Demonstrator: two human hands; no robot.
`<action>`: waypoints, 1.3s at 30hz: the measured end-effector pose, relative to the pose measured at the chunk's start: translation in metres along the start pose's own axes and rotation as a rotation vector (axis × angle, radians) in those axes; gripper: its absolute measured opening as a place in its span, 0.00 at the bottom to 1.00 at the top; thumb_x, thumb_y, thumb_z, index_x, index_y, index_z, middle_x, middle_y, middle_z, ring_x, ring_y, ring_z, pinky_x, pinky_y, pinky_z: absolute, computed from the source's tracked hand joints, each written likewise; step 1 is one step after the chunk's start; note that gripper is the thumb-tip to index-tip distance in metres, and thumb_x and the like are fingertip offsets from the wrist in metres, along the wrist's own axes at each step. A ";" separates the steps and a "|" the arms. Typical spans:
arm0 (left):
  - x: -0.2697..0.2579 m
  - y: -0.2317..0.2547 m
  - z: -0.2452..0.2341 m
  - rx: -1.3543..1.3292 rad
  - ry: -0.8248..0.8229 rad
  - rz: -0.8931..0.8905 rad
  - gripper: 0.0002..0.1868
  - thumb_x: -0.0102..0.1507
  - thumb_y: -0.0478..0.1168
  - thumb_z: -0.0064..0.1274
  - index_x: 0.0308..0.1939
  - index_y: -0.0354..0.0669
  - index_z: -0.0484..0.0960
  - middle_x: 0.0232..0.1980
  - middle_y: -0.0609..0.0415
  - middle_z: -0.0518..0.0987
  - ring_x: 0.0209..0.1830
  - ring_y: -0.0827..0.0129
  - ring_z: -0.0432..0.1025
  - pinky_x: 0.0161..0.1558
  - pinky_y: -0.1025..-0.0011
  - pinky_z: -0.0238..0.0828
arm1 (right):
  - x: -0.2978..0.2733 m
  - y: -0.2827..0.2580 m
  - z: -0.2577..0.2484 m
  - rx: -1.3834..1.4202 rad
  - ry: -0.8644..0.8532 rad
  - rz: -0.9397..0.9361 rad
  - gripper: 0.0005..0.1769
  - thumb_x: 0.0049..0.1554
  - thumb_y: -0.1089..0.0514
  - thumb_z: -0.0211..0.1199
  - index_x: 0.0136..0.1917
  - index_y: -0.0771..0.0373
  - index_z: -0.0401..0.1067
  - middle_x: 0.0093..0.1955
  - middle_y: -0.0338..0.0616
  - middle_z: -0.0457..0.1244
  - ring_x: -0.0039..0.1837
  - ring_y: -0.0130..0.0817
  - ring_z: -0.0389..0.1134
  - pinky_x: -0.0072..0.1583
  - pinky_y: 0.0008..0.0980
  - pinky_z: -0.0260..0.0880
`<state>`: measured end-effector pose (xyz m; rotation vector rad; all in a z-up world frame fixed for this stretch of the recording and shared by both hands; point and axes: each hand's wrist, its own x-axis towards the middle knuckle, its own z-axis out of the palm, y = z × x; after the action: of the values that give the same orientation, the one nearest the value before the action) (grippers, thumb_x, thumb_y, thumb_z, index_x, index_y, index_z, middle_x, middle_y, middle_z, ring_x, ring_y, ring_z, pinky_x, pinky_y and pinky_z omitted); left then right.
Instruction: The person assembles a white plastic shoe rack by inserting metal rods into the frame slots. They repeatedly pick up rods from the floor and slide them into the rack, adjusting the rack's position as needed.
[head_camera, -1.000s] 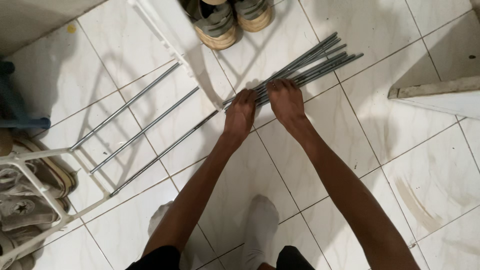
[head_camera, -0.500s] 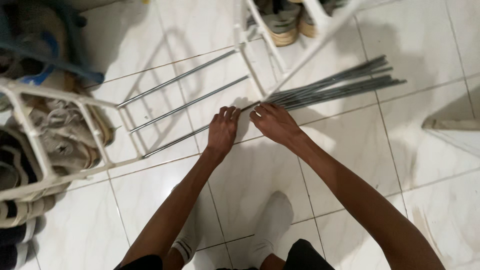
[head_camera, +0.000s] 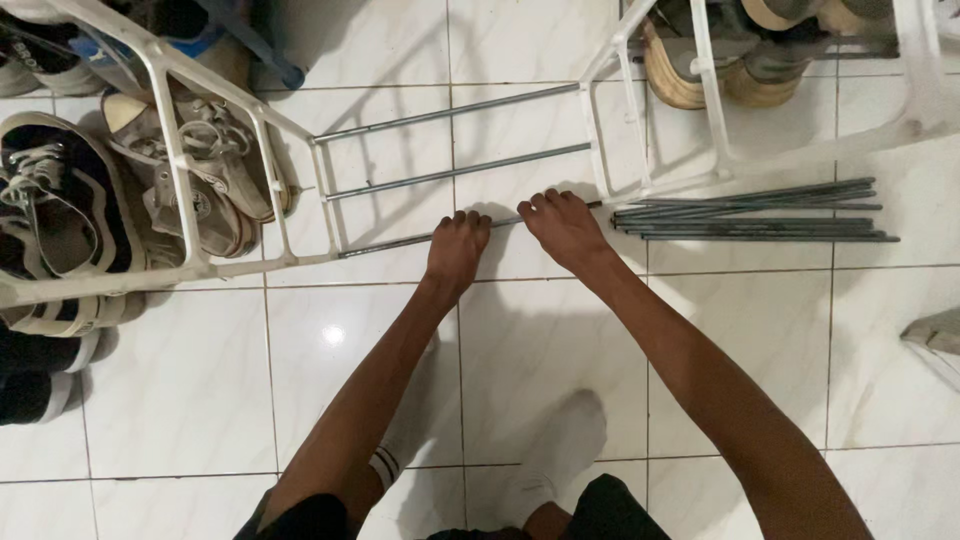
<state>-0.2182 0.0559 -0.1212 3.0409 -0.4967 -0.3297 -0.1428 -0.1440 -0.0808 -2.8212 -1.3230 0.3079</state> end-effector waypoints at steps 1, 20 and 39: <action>0.002 -0.003 0.001 -0.030 0.025 0.000 0.25 0.50 0.29 0.61 0.52 0.35 0.77 0.46 0.48 0.78 0.46 0.61 0.75 0.45 0.66 0.75 | 0.003 -0.001 0.002 0.011 -0.005 0.012 0.14 0.52 0.69 0.60 0.54 0.66 0.75 0.51 0.50 0.69 0.56 0.45 0.70 0.55 0.43 0.72; -0.003 -0.022 -0.039 -0.147 0.244 0.174 0.23 0.52 0.26 0.56 0.53 0.31 0.76 0.46 0.48 0.79 0.49 0.60 0.75 0.42 0.68 0.79 | -0.005 -0.009 -0.030 0.103 0.063 0.072 0.10 0.63 0.59 0.57 0.57 0.64 0.71 0.49 0.50 0.62 0.54 0.45 0.64 0.56 0.46 0.69; -0.026 -0.013 -0.107 -0.206 0.221 0.265 0.19 0.57 0.25 0.54 0.52 0.33 0.79 0.43 0.49 0.80 0.44 0.60 0.76 0.39 0.65 0.78 | -0.032 -0.005 -0.112 0.426 -0.230 0.047 0.14 0.66 0.58 0.50 0.62 0.64 0.67 0.50 0.51 0.62 0.56 0.49 0.65 0.55 0.49 0.68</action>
<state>-0.2152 0.0769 -0.0125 2.7244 -0.7824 -0.0293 -0.1465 -0.1570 0.0354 -2.5132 -1.0627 0.8284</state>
